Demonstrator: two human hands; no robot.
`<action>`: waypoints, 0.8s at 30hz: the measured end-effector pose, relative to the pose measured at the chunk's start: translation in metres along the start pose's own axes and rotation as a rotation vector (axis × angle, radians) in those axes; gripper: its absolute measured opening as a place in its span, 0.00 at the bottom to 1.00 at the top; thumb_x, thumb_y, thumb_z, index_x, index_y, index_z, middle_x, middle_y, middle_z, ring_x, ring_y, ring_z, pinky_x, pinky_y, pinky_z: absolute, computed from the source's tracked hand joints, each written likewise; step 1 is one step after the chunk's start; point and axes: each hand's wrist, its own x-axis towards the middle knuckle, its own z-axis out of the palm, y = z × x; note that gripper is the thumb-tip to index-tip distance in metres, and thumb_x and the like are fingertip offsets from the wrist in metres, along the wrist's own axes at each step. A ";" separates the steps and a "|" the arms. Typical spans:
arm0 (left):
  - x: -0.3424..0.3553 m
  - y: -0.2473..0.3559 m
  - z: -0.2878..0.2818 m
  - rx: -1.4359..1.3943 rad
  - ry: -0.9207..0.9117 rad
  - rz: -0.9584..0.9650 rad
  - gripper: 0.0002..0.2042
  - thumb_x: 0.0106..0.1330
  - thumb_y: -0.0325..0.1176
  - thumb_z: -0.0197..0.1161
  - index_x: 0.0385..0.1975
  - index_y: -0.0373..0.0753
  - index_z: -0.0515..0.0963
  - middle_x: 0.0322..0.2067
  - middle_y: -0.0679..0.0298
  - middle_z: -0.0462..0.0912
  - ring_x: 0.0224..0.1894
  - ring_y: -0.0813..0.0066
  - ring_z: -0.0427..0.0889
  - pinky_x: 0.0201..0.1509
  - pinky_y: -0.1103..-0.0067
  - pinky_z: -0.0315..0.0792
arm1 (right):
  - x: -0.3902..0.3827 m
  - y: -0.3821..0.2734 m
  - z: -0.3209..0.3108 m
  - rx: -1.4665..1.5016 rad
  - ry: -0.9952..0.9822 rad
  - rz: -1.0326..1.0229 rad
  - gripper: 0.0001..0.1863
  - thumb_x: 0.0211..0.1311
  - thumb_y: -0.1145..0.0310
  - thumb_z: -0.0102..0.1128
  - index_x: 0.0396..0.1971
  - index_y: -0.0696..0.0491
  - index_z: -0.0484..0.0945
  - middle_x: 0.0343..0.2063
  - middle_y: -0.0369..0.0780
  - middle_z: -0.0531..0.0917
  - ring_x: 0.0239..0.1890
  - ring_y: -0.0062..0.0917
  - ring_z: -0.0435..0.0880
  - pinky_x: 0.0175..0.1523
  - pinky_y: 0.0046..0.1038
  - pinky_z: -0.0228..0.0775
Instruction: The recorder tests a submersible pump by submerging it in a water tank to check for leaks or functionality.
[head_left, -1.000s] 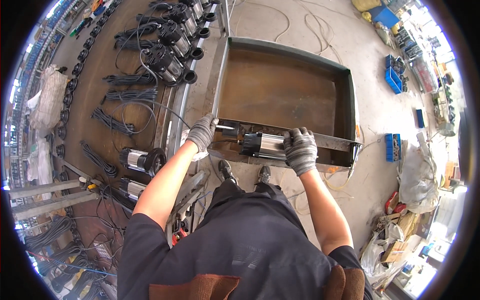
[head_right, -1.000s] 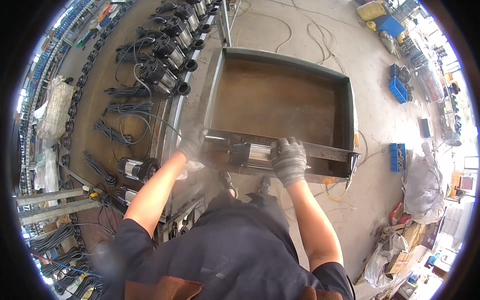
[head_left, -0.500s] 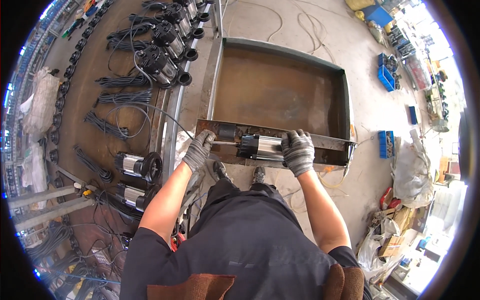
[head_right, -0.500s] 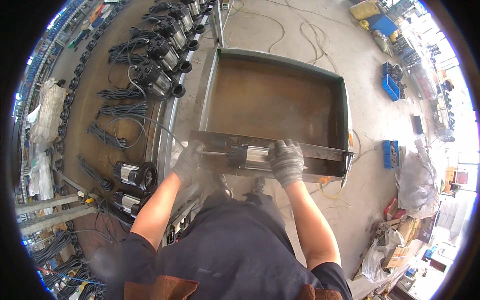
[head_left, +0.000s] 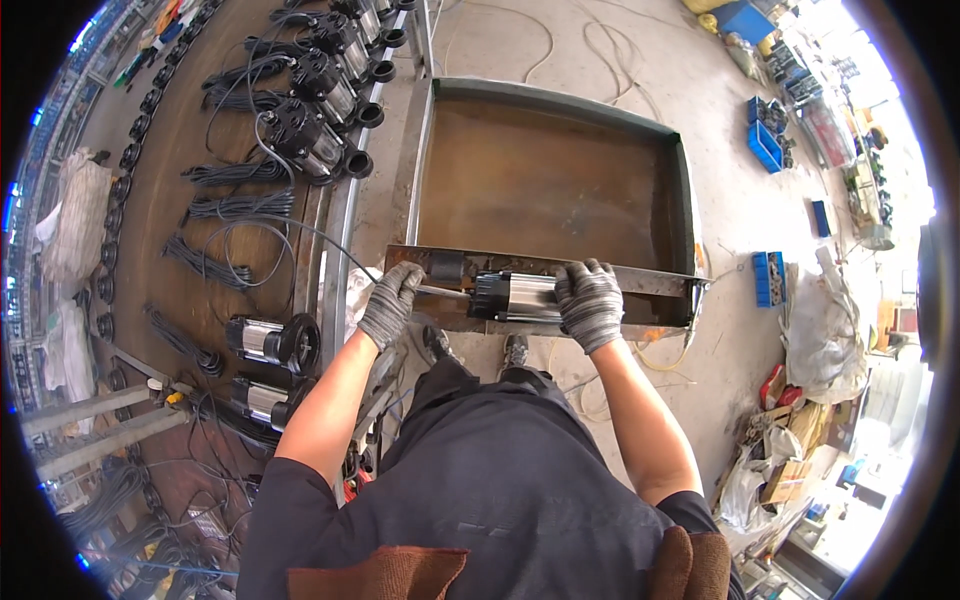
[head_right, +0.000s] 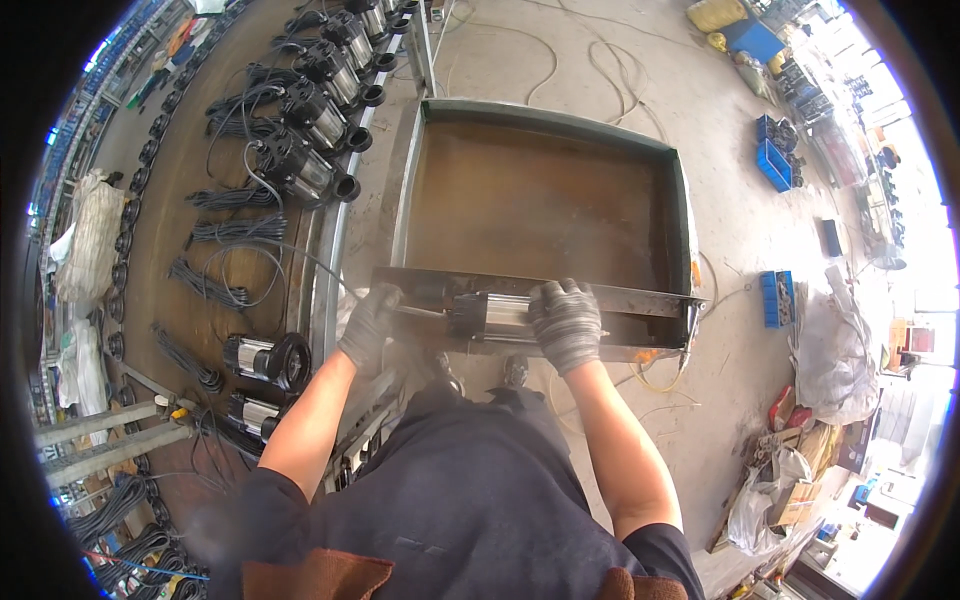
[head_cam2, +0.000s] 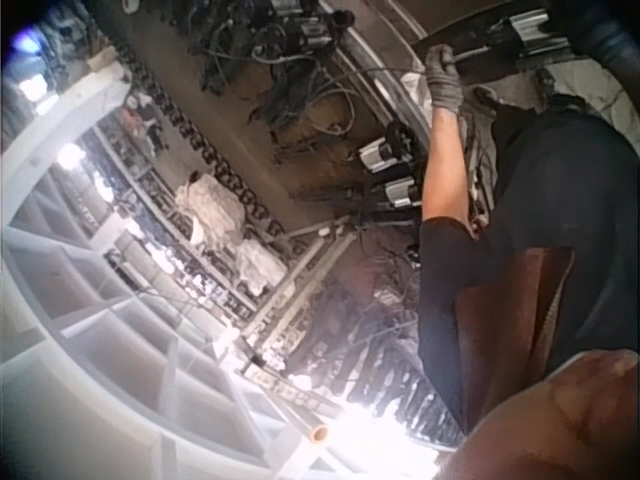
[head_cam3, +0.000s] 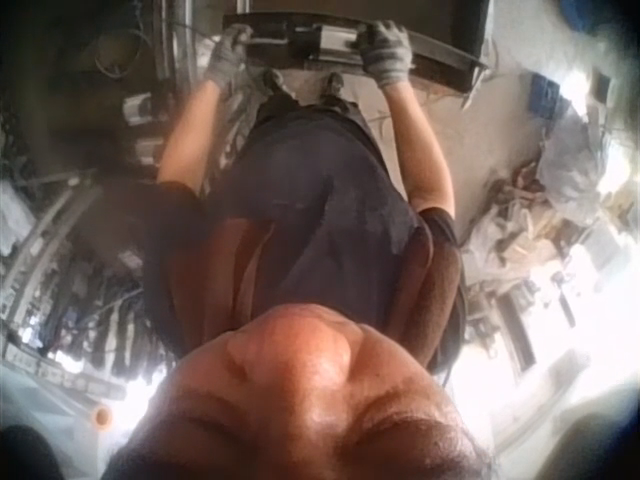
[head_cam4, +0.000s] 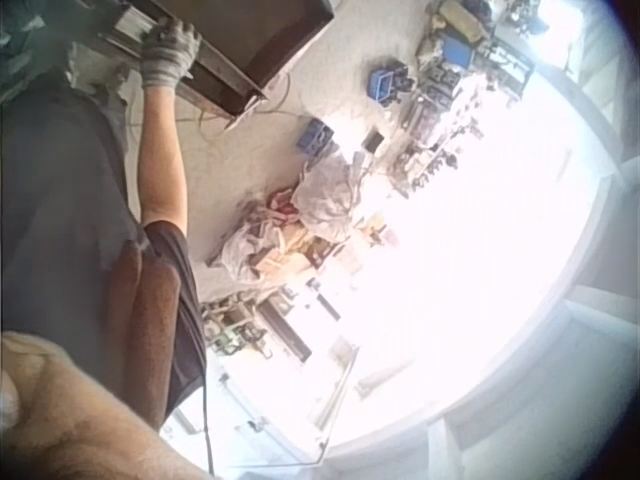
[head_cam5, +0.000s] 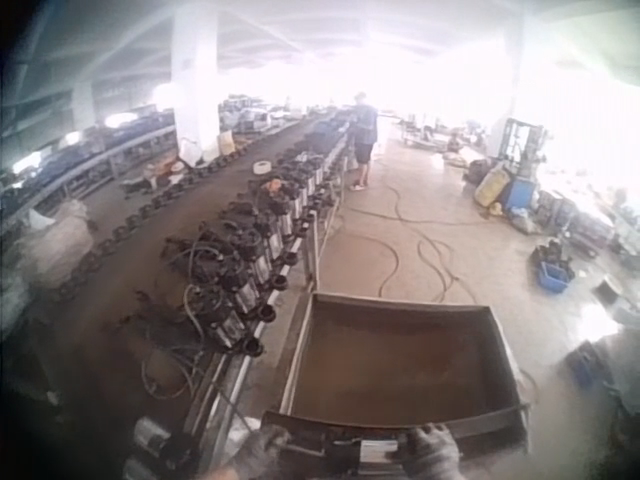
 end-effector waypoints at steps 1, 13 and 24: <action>0.001 -0.005 0.002 -0.017 0.001 -0.084 0.10 0.74 0.36 0.55 0.40 0.36 0.76 0.34 0.60 0.81 0.39 0.70 0.79 0.46 0.76 0.73 | 0.000 0.000 0.000 0.007 0.024 -0.007 0.09 0.61 0.62 0.58 0.29 0.51 0.81 0.31 0.45 0.82 0.38 0.44 0.78 0.47 0.43 0.71; 0.012 -0.025 0.008 0.001 -0.002 0.042 0.12 0.75 0.40 0.52 0.38 0.39 0.75 0.28 0.65 0.78 0.33 0.74 0.76 0.41 0.77 0.72 | 0.000 0.000 0.000 0.006 0.024 0.008 0.10 0.62 0.61 0.57 0.31 0.50 0.83 0.33 0.45 0.82 0.40 0.43 0.78 0.49 0.43 0.72; 0.003 0.000 -0.001 -0.727 -0.152 -0.578 0.16 0.71 0.47 0.58 0.49 0.44 0.77 0.20 0.71 0.76 0.20 0.83 0.74 0.26 0.84 0.69 | 0.001 0.003 0.003 -0.010 -0.039 0.009 0.10 0.61 0.61 0.58 0.30 0.52 0.82 0.33 0.44 0.82 0.40 0.43 0.79 0.48 0.42 0.72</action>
